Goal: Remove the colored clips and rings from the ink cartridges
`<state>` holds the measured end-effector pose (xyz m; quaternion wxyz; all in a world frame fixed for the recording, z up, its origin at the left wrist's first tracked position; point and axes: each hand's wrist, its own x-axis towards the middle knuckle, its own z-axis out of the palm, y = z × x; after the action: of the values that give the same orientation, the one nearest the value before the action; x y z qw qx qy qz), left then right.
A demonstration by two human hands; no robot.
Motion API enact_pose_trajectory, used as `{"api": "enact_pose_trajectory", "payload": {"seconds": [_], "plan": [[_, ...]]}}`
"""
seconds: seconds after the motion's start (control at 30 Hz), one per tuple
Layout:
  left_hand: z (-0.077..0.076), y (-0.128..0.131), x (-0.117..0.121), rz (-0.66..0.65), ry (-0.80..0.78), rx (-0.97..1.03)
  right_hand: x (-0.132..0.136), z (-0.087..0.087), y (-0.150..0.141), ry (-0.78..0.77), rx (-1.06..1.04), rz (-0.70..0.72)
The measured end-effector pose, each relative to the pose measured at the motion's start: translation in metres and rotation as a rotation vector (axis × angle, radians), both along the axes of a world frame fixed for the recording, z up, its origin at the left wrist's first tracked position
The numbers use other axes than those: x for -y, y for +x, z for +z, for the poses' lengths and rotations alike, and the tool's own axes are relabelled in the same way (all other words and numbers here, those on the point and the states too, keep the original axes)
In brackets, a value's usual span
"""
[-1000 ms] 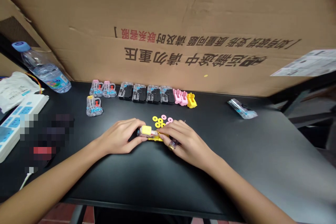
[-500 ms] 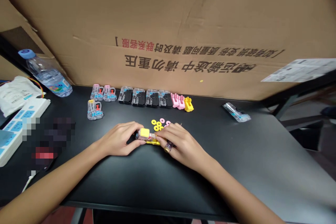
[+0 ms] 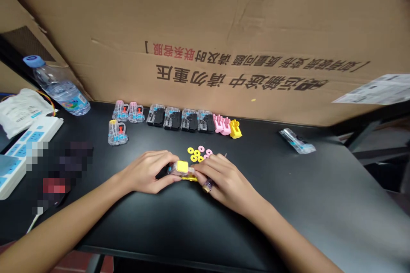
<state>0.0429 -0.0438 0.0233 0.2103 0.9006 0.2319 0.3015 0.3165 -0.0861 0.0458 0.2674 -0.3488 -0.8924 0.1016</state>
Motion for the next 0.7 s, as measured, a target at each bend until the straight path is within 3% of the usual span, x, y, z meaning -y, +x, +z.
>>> {"api": "enact_pose_trajectory", "payload": {"seconds": [0.2,0.47,0.7], "plan": [[0.002,0.001,0.001,-0.005,-0.018,0.014,-0.001,0.000,0.001,0.017,-0.004,-0.012],[0.006,0.005,0.005,-0.017,-0.158,0.121,0.001,-0.002,-0.006,0.083,-0.105,-0.038],[0.007,0.004,0.007,-0.059,-0.134,0.041,0.005,-0.001,-0.010,0.033,-0.174,-0.044]]}}
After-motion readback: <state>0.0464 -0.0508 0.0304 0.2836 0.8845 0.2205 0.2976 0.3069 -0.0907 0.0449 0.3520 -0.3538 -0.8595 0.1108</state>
